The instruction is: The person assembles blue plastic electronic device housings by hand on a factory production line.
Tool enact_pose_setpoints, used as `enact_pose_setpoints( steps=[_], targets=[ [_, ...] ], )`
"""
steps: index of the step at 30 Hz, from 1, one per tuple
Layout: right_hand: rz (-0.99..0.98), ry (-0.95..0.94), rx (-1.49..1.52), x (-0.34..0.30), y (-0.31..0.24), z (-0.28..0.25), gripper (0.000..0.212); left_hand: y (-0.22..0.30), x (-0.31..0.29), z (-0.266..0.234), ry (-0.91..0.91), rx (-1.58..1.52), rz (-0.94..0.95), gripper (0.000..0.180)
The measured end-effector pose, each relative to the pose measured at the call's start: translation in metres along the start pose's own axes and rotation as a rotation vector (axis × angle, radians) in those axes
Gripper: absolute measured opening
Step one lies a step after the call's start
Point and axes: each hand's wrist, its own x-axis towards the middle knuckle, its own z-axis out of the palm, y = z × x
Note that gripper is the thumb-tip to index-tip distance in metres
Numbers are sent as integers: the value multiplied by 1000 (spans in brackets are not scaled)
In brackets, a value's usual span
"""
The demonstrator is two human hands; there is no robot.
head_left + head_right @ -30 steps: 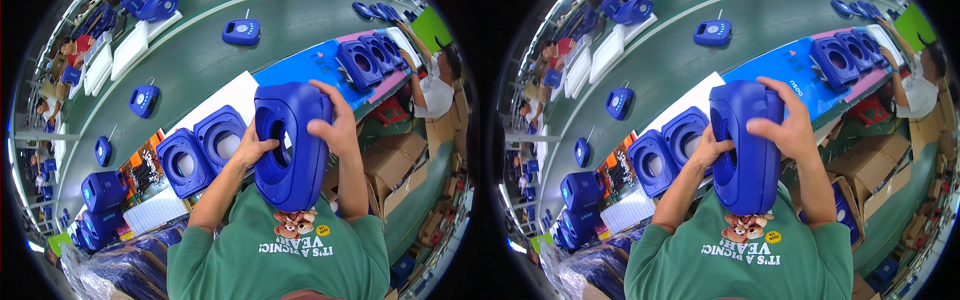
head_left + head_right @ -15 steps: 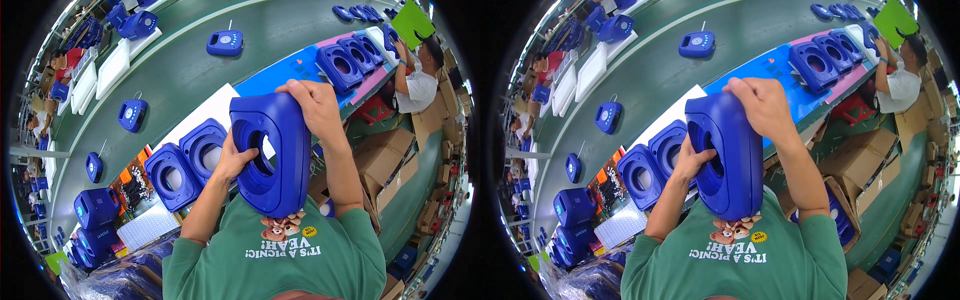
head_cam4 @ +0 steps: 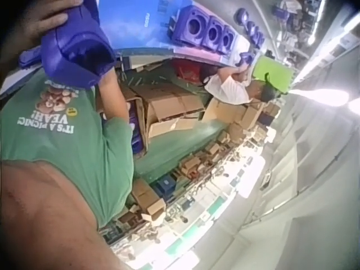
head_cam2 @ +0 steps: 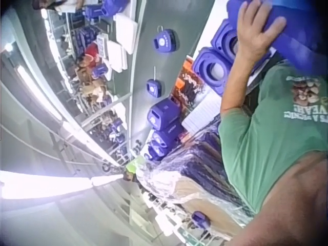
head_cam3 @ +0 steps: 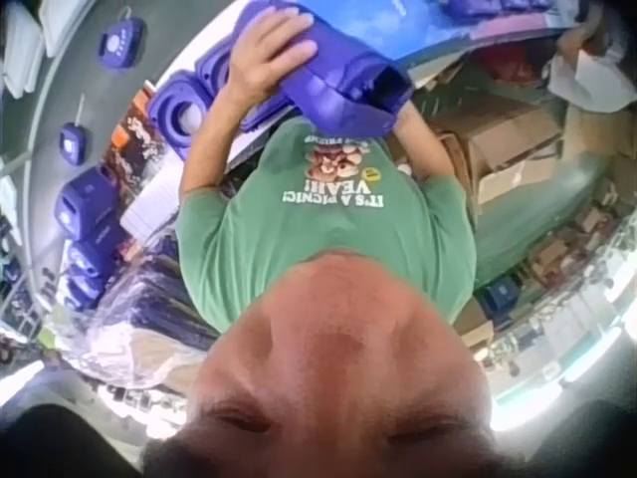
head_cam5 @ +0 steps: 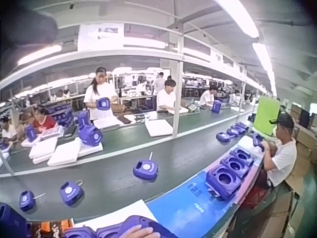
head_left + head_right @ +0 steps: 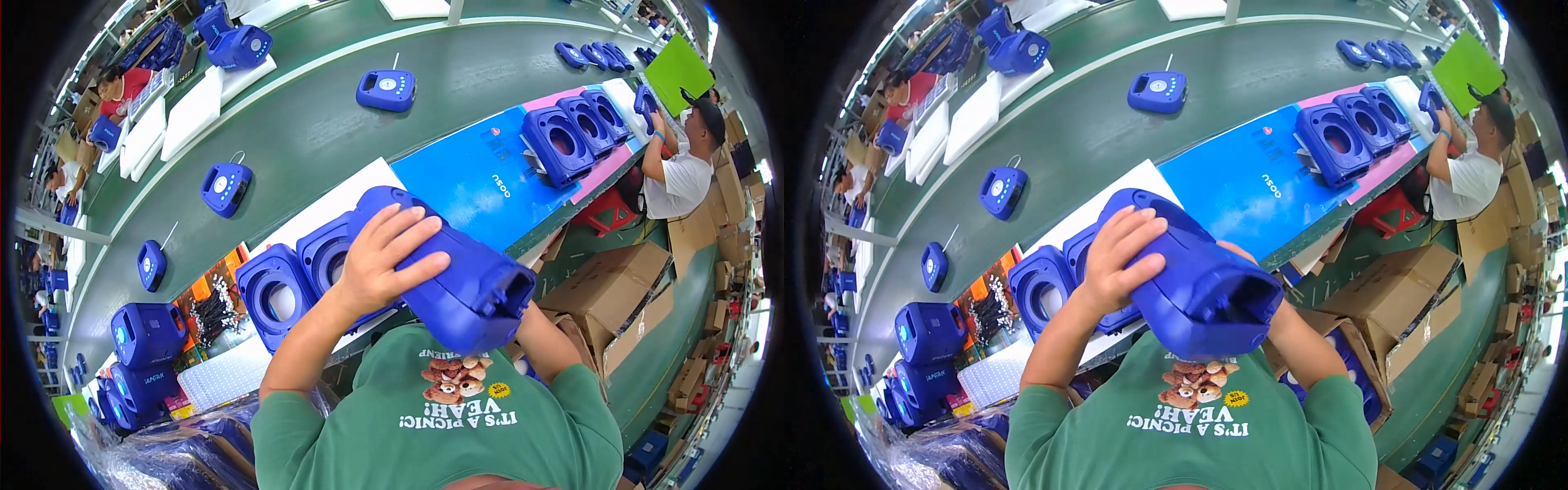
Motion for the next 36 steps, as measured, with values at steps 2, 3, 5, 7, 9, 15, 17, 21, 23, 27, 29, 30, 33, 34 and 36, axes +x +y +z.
enact_pose_setpoints(
  steps=[2,3,5,7,9,15,17,21,23,27,29,30,33,34,36],
  targets=[
    [141,-19,179,1,-17,-14,47,11,2,5,2,-5,-192,68],
    [296,-47,358,3,-31,-10,49,11,-8,12,12,11,-358,71],
    [-14,-67,91,16,-45,-35,64,3,-37,13,22,-494,-1086,80],
    [-401,76,-200,12,-58,-24,79,6,-34,10,240,-1067,-1290,84],
    [-737,79,-489,13,-62,-20,84,11,-28,15,490,-1647,-1441,89],
    [-1180,489,-1444,-10,-74,29,88,19,-30,46,208,-894,-985,85],
    [-1198,474,-1832,-10,-77,60,85,27,-23,52,182,-835,-982,87],
    [-1180,359,-1937,-2,-73,88,84,30,-18,53,197,-716,-994,92],
    [-1235,413,-1887,0,-81,76,82,29,-37,47,204,-703,-965,90],
    [-691,114,-1031,3,-86,2,71,32,-35,33,410,-868,-974,87],
    [-668,98,-922,-4,-55,-16,72,24,-40,32,456,-899,-1011,87],
    [-602,43,-774,-9,-45,-21,78,22,-43,32,454,-956,-1014,87],
    [-584,-103,-633,-22,-33,-11,95,20,-47,30,490,-1045,-1016,87],
    [-581,-107,-638,-24,-34,-6,95,22,-44,28,493,-1078,-1036,87],
    [-509,-19,-610,-29,-36,7,109,23,-44,27,497,-1114,-1052,87]
  ],
)
